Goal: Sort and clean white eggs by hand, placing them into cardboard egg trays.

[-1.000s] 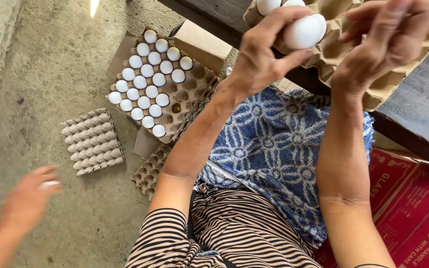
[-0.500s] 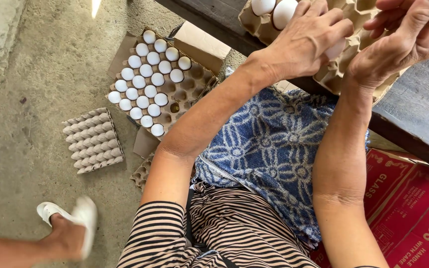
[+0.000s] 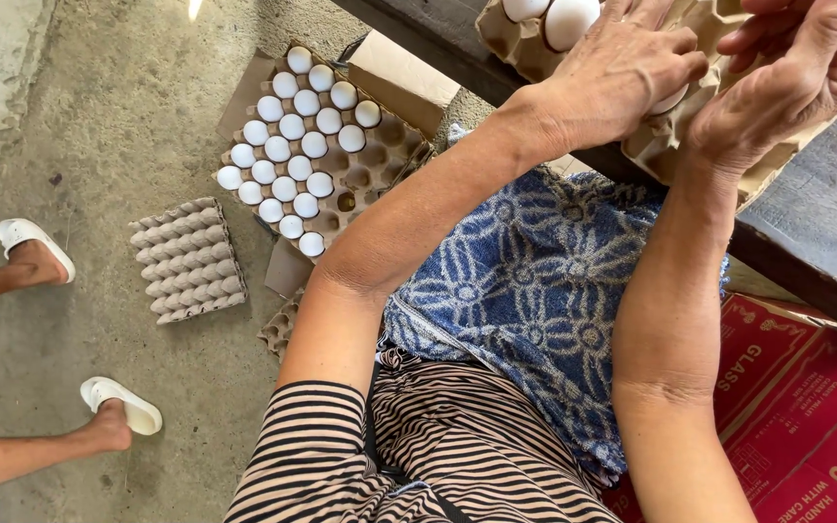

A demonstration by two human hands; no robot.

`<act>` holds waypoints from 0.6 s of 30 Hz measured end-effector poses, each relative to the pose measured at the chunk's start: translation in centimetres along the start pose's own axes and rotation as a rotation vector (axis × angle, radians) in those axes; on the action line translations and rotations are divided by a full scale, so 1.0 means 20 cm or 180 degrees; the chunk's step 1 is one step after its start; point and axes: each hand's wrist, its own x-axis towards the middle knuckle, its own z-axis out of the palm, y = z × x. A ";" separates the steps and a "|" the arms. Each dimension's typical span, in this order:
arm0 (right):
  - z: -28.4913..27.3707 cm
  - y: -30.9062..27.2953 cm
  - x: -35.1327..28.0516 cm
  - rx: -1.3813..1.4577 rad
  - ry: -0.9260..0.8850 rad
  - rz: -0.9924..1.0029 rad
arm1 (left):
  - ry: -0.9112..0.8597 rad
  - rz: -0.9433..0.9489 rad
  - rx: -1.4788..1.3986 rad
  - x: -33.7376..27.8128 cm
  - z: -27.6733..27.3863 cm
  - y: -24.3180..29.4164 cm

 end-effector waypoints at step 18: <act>-0.33 0.13 -0.16 -0.0937 -0.0358 0.0093 | 0.0591 -0.0185 -0.0073 -0.37 -0.18 -0.05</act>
